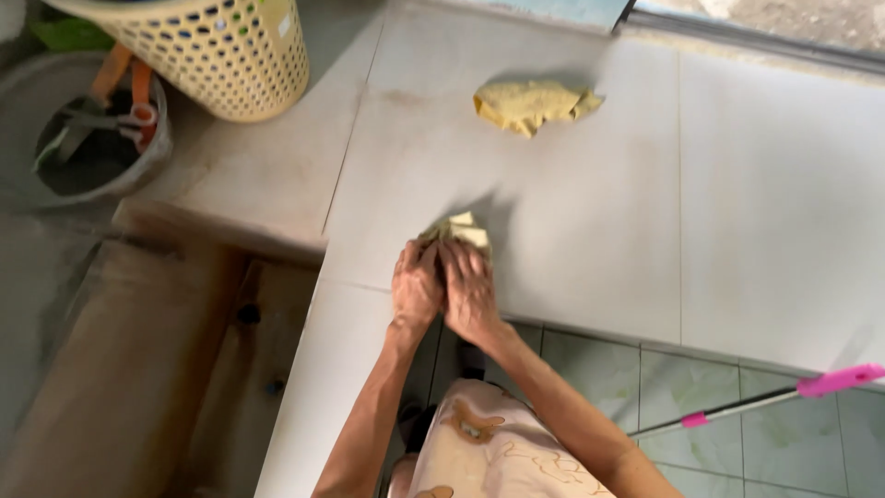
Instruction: The person wipes a white tiled countertop around a recessed sink basin using a yellow cloth, working across different sections of the surface. They periodically dip and wring the cloth in the sink basin, then resume wiping, and near the end they unfold and refold the cloth while continuing to wipe the counter.
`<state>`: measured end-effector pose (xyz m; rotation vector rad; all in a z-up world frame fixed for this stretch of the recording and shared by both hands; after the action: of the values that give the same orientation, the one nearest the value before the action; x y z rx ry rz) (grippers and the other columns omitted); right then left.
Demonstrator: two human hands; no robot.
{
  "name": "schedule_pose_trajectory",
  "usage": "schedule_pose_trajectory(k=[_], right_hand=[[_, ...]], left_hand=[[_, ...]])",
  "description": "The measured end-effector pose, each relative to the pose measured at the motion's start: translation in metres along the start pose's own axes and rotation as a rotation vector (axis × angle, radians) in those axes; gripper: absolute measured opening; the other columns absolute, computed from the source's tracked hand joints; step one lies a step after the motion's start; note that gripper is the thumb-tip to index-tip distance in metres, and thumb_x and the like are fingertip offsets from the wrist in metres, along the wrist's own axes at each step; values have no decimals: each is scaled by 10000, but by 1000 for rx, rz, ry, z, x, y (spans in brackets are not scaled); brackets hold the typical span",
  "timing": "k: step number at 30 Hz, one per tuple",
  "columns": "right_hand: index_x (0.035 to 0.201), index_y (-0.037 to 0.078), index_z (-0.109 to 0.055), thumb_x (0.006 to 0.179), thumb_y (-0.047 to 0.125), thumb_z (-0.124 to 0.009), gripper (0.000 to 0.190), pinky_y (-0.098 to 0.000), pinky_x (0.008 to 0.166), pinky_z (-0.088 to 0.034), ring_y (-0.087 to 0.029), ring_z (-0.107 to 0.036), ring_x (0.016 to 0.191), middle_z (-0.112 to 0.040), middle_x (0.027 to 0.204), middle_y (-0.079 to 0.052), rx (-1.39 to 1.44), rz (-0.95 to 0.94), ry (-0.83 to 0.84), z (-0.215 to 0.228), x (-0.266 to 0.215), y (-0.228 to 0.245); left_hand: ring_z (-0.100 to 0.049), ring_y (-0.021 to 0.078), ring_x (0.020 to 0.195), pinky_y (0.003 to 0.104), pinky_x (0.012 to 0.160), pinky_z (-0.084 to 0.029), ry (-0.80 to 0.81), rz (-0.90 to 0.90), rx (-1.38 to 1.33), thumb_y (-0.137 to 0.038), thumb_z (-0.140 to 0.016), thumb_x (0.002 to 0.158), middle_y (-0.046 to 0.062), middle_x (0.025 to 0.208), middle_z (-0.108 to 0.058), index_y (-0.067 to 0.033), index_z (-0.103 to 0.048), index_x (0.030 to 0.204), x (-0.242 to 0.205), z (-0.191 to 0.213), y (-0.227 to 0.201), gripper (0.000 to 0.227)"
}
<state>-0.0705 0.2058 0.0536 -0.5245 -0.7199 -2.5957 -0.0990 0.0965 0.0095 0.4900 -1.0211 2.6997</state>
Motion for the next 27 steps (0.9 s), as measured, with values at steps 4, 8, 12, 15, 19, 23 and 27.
schedule_pose_trajectory(k=[4,8,12,15,19,23,27], right_hand=[[1311,23,-558,784,4,-670,540,-523,1011,-443,-413,-532,1250,-602,1345,-180,35,-84,-8,5,-21,-2],[1224,26,-572,782,-2,-685,457,-517,976,-450,-405,-545,1149,-623,1220,-169,35,-131,11,18,-40,-1],[1121,30,-579,760,-1,-696,381,-531,931,-438,-423,-541,1078,-612,1114,-180,-15,-146,-62,15,-41,-7],[1079,29,-567,763,-23,-672,337,-532,923,-432,-429,-538,1047,-605,1081,-185,-1,-178,-78,-5,-30,-24],[1080,22,-553,802,-18,-675,306,-539,966,-431,-405,-546,1014,-596,1045,-174,51,-132,-156,-20,-6,-50],[1076,24,-550,786,-41,-647,312,-536,965,-435,-424,-538,1041,-595,1063,-189,19,-105,-223,-35,47,-92],[1066,50,-564,870,-57,-634,234,-510,938,-462,-404,-543,1048,-601,1078,-190,5,-107,-169,-48,95,-135]], left_hand=[[-670,371,983,468,888,-560,33,48,-23,-28,-699,791,184,1164,-667,-16,-708,1051,-13,6,-19,260],[-676,366,959,449,860,-579,-11,-7,-179,-32,-727,775,140,1034,-668,-49,-723,1008,-33,6,-36,234],[-666,372,968,450,853,-566,68,-25,-169,-14,-731,757,168,1060,-647,-26,-670,944,-26,-16,-34,197],[-659,375,978,451,875,-561,103,-47,-140,-12,-719,748,172,1050,-637,-24,-651,931,-9,-24,-26,196],[-647,367,1002,451,912,-549,67,-95,-93,-22,-685,780,169,1035,-635,-28,-660,952,25,-32,-23,173],[-647,343,1062,418,917,-561,40,-142,-29,-2,-640,795,140,1041,-647,-44,-674,999,76,-70,0,211],[-639,352,1003,428,892,-552,16,-40,71,-51,-688,775,143,1006,-664,-41,-691,925,134,-70,-4,150]])
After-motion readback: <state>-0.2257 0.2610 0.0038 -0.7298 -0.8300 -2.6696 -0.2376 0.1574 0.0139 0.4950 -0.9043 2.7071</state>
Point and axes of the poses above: each hand's wrist, its own x-axis towards the middle knuckle, its own z-axis out of the back of the hand, y = z × x, the point moved 4 cm from there along x, towards the middle knuckle
